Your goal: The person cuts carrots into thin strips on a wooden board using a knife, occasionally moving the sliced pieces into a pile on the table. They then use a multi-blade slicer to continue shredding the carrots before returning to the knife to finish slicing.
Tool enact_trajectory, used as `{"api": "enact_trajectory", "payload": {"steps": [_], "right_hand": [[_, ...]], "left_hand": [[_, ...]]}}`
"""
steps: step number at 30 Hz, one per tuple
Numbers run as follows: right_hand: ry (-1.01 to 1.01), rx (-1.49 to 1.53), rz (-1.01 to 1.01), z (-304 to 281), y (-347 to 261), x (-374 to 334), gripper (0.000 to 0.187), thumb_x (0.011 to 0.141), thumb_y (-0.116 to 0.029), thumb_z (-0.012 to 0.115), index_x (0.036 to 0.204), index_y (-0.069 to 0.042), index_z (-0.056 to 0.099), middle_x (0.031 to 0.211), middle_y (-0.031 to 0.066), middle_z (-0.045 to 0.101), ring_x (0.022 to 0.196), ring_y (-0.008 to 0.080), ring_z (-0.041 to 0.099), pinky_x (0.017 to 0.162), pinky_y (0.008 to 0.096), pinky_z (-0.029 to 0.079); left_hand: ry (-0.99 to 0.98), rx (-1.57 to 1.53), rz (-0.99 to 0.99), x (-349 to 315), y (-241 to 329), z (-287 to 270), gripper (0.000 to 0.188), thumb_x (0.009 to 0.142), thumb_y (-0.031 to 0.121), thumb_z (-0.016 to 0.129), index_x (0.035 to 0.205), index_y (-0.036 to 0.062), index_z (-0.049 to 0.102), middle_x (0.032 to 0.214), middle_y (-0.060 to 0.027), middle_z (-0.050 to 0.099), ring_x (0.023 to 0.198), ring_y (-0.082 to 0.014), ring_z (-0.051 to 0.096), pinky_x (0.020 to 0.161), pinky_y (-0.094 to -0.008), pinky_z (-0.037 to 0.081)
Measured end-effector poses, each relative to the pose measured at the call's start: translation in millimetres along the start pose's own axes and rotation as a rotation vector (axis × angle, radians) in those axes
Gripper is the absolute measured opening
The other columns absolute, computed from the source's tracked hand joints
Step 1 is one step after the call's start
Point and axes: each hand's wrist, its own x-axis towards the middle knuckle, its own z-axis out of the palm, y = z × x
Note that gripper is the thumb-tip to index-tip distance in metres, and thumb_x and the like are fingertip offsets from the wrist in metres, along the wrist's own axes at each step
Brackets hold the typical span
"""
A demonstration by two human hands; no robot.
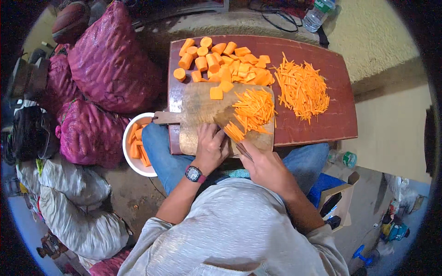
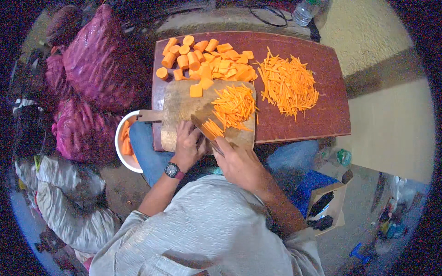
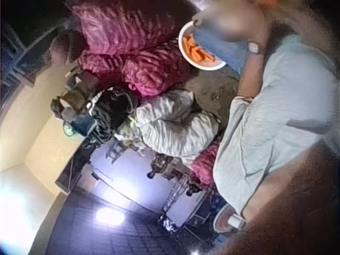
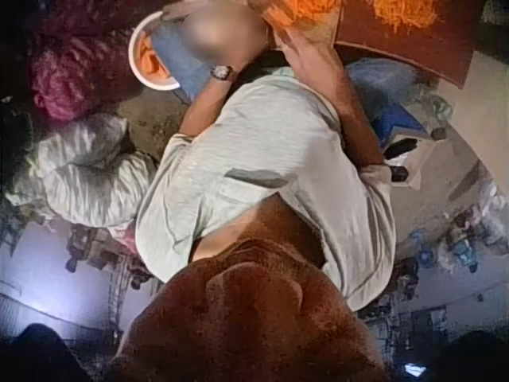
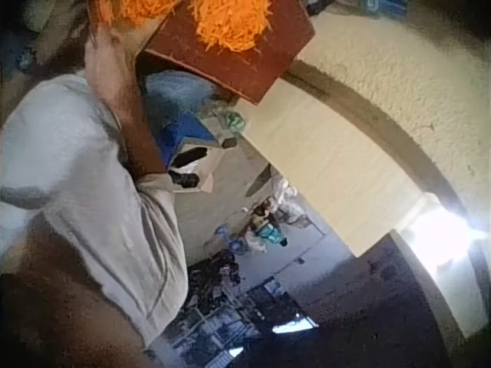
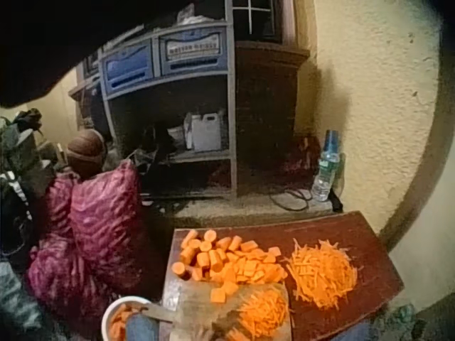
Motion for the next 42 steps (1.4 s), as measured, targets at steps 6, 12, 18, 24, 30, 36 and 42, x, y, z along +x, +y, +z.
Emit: {"api": "enact_trajectory", "payload": {"steps": [6, 12, 18, 24, 30, 36, 42], "right_hand": [[0.002, 0.053, 0.002, 3.0, 1.6, 2.4, 0.035, 0.105, -0.016, 0.065, 0.137, -0.003, 0.058, 0.107, 0.0355, 0.071, 0.104, 0.0583, 0.068, 0.085, 0.065, 0.056], [0.033, 0.079, -0.027, 2.7, 1.3, 5.2, 0.035, 0.105, -0.013, 0.065, 0.137, -0.002, 0.059, 0.107, 0.0345, 0.072, 0.106, 0.0578, 0.068, 0.084, 0.0631, 0.056], [-0.033, 0.074, 0.081, 1.5, 1.1, 8.1, 0.038, 0.105, -0.012, 0.064, 0.141, -0.002, 0.059, 0.107, 0.0337, 0.072, 0.104, 0.055, 0.07, 0.085, 0.0574, 0.057], [0.089, 0.219, 0.131, -16.2, 15.5, -3.5, 0.039, 0.105, -0.013, 0.064, 0.142, 0.0, 0.061, 0.104, 0.0302, 0.073, 0.1, 0.0475, 0.075, 0.086, 0.0458, 0.058], [-0.055, 0.3, 0.148, -12.5, 5.4, -14.1, 0.033, 0.106, -0.016, 0.064, 0.135, 0.0, 0.065, 0.1, 0.0285, 0.072, 0.095, 0.0461, 0.074, 0.084, 0.0461, 0.057], [0.104, 0.159, 0.089, -23.3, 27.1, -12.5, 0.036, 0.104, -0.018, 0.066, 0.136, 0.0, 0.065, 0.103, 0.0303, 0.073, 0.096, 0.0475, 0.074, 0.082, 0.0489, 0.058], [0.184, 0.161, 0.102, -42.4, 25.2, -19.6, 0.041, 0.103, -0.018, 0.069, 0.14, -0.001, 0.065, 0.105, 0.03, 0.075, 0.097, 0.0481, 0.075, 0.082, 0.0504, 0.058]], "left_hand": [[-0.036, -0.016, -0.035, -0.5, 1.9, -1.2, 0.031, 0.077, 0.0, 0.079, 0.107, -0.001, 0.075, 0.105, -0.018, 0.062, 0.1, -0.0398, 0.058, 0.089, -0.0522, 0.046], [-0.003, 0.0, -0.024, 2.4, 3.0, -2.1, 0.025, 0.078, 0.0, 0.079, 0.102, -0.0025, 0.074, 0.101, -0.0174, 0.061, 0.097, -0.0388, 0.058, 0.087, -0.0505, 0.046], [0.007, -0.008, -0.029, 1.1, 0.7, 1.2, 0.022, 0.079, 0.0, 0.079, 0.1, -0.0028, 0.073, 0.098, -0.0176, 0.061, 0.097, -0.0383, 0.058, 0.086, -0.0498, 0.045], [0.058, -0.06, -0.082, 2.4, -3.2, 1.9, 0.009, 0.086, -0.001, 0.079, 0.094, -0.0021, 0.076, 0.091, -0.017, 0.066, 0.088, -0.0375, 0.063, 0.079, -0.0467, 0.051], [0.219, -0.309, -0.401, 6.6, 1.1, -16.0, 0.008, 0.088, -0.002, 0.08, 0.095, -0.0027, 0.079, 0.098, -0.0152, 0.073, 0.092, -0.0291, 0.071, 0.084, -0.0377, 0.055], [0.074, -0.179, -0.277, 33.6, -23.2, -26.3, 0.017, 0.088, 0.001, 0.079, 0.106, -0.0005, 0.077, 0.105, -0.0167, 0.069, 0.099, -0.0355, 0.068, 0.086, -0.0424, 0.055], [0.013, -0.122, -0.161, 77.7, -48.8, -10.2, 0.039, 0.087, 0.009, 0.082, 0.124, 0.0013, 0.073, 0.122, -0.0184, 0.064, 0.115, -0.0393, 0.062, 0.1, -0.0461, 0.051]]}}
